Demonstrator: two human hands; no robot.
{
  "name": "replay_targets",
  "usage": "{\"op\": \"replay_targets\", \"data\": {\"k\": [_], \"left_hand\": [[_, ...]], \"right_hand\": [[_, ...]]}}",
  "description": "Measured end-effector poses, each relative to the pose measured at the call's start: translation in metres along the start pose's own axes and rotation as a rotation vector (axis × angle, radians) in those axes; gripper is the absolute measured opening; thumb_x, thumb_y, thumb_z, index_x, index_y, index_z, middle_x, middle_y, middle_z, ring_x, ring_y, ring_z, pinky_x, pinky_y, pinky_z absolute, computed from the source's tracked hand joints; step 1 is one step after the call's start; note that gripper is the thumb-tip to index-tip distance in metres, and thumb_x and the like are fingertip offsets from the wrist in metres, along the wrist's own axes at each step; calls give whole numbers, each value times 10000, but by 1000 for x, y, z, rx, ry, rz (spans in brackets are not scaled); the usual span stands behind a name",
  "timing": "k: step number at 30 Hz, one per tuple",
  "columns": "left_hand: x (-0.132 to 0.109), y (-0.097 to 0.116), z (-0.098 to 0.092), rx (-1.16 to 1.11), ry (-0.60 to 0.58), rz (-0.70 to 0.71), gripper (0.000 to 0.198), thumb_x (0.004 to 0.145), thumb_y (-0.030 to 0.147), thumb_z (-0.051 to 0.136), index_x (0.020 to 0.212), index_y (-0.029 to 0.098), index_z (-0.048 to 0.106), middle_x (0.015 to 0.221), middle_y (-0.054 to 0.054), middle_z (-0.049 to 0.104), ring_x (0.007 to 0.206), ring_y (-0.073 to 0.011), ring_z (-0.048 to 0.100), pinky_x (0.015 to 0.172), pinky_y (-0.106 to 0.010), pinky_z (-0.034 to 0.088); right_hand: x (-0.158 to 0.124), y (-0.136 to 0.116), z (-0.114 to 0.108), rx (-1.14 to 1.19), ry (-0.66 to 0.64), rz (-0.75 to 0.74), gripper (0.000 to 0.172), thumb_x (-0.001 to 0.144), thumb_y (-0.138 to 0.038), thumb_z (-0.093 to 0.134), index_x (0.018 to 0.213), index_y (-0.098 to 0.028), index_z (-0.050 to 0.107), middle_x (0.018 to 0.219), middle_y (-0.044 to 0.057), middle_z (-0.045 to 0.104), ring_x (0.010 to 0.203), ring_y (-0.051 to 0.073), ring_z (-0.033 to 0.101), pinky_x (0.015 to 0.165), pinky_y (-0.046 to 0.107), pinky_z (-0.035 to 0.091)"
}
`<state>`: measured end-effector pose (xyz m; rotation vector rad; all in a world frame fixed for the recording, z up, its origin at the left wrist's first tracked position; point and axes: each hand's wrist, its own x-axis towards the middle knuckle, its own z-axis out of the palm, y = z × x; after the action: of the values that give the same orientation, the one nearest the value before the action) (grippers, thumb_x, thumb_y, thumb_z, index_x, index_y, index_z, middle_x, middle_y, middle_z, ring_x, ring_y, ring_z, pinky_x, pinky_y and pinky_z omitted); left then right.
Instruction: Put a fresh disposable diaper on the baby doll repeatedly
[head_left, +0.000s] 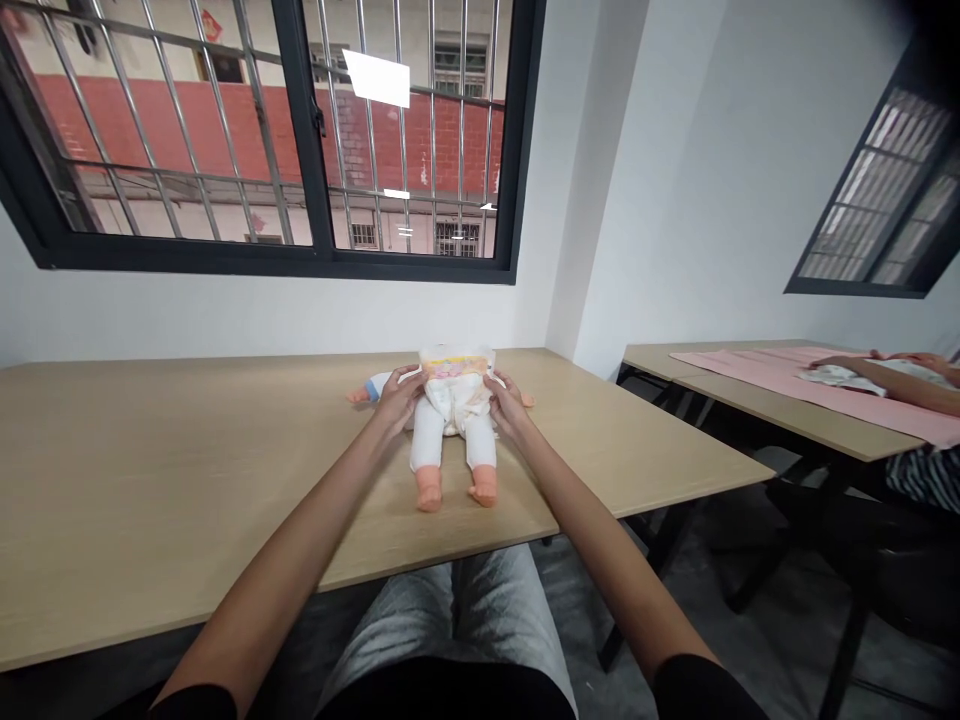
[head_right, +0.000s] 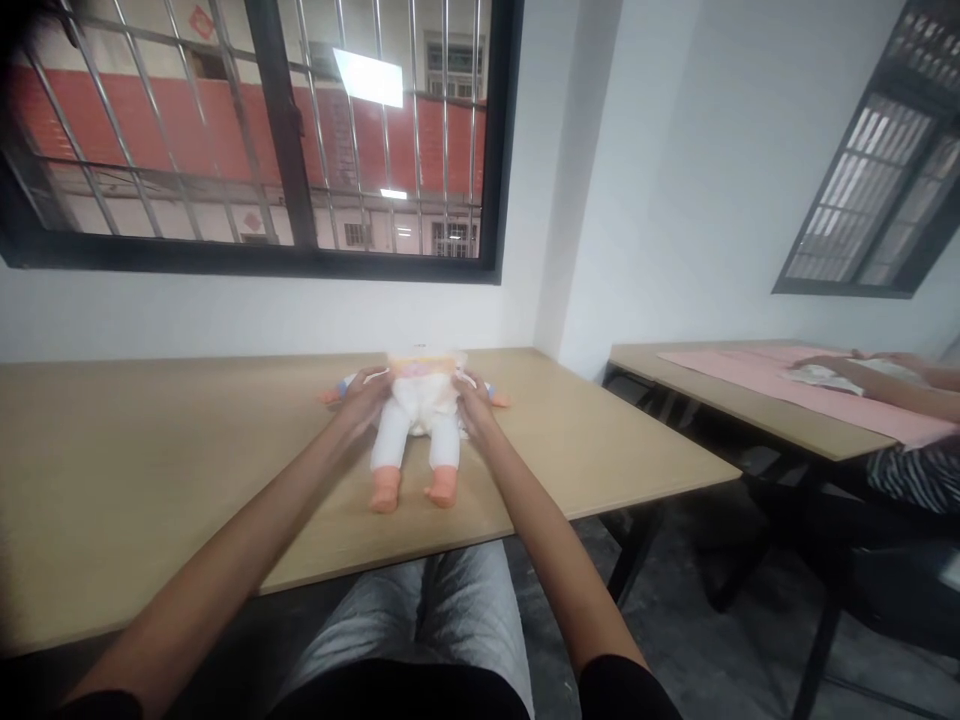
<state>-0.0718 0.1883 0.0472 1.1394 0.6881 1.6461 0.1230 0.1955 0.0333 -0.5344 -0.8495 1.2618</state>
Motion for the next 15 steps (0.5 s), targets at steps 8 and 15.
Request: {"op": "replay_targets", "data": {"k": [8, 15], "left_hand": [[3, 9, -6, 11, -86, -84, 567, 556, 255, 808, 1055, 184, 547, 816, -27, 668, 757, -171, 627, 722, -298, 500], [6, 5, -12, -44, -62, -87, 490, 565, 182, 796, 1009, 172, 589, 906, -52, 682, 866, -195, 637, 790, -308, 518]], "right_hand": [[-2, 2, 0, -34, -21, -13, 396, 605, -231, 719, 961, -213, 545, 771, -33, 671, 642, 111, 607, 581, 205, 493], [6, 8, -6, -91, 35, -34, 356, 600, -257, 694, 905, -213, 515, 722, -48, 634, 635, 108, 586, 578, 207, 473]]}}
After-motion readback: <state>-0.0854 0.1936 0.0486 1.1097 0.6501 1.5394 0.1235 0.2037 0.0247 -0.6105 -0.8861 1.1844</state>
